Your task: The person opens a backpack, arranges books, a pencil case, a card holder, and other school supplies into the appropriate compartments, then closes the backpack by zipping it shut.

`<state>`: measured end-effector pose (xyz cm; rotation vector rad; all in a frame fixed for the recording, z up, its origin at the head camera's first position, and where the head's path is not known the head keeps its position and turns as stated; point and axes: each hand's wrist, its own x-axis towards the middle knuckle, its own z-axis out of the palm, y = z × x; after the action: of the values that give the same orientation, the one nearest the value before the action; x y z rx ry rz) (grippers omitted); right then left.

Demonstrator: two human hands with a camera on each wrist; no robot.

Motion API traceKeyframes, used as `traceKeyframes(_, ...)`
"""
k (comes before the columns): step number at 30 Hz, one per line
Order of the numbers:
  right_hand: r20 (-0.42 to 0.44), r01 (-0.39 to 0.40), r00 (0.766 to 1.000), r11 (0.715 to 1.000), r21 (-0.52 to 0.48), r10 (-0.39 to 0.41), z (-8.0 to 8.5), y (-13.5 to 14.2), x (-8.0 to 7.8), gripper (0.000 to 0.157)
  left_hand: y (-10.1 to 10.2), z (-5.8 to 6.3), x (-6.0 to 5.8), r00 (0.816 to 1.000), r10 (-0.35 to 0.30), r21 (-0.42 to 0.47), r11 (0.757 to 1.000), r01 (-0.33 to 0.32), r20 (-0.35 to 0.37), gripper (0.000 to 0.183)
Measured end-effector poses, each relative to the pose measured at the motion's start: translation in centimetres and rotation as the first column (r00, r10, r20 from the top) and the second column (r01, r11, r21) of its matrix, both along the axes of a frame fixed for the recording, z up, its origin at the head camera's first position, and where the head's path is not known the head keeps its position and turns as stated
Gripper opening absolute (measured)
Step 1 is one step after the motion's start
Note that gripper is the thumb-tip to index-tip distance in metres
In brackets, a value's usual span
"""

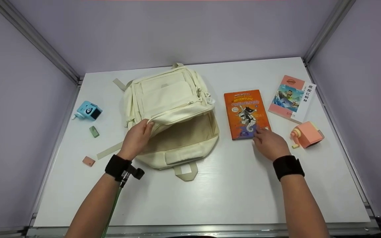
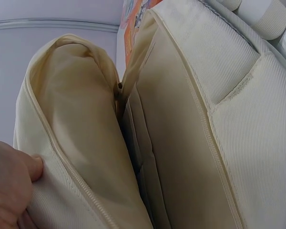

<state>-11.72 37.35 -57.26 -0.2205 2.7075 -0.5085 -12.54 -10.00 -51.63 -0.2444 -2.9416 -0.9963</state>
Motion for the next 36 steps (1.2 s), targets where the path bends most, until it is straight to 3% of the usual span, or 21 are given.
traceKeyframes(6, -0.01, 0.045, 0.999, 0.999, 0.018, -0.045, -0.2, 0.7, 0.5, 0.057, 0.1, 0.0, 0.1, 1.0, -0.007, -0.013, 1.0, 0.007, -0.008, 0.031)
traceKeyframes(10, -0.068, 0.115, 0.991, 0.993, -0.027, -0.116, -0.6, 0.4, 0.5, 0.055, 0.2, -0.1, 0.1, 1.0, -0.014, -0.012, 1.0, 0.014, -0.01, 0.031)
traceKeyframes(14, -0.141, 0.228, 0.96, 0.968, -0.105, -0.242, -1.4, -0.1, 0.1, 0.061, 0.3, -0.2, 0.1, 1.0, -0.017, -0.017, 1.0, 0.018, 0.008, 0.031)
traceKeyframes(18, -0.134, 0.357, 0.917, 0.923, -0.142, -0.375, -1.5, -0.8, -0.6, 0.086, 0.4, -0.3, 0.1, 0.999, -0.026, -0.015, 1.0, 0.026, 0.024, 0.032)
traceKeyframes(22, -0.026, 0.46, 0.884, 0.88, -0.12, -0.466, -0.5, -1.1, -1.9, 0.105, 0.4, -0.3, 0.1, 0.999, -0.023, -0.017, 1.0, 0.023, 0.03, 0.031)
traceKeyframes(30, 0.258, 0.546, 0.811, 0.837, -0.016, -0.525, 1.6, -0.5, -3.8, 0.108, 0.6, -0.4, 0.1, 0.999, -0.029, -0.041, 0.999, 0.03, 0.013, 0.029)
traceKeyframes(36, 0.39, 0.576, 0.751, 0.817, 0.008, -0.533, 1.0, 0.7, -5.3, 0.124, 0.6, -0.4, 0.2, 0.999, -0.03, -0.031, 0.999, 0.03, 0.032, 0.029)
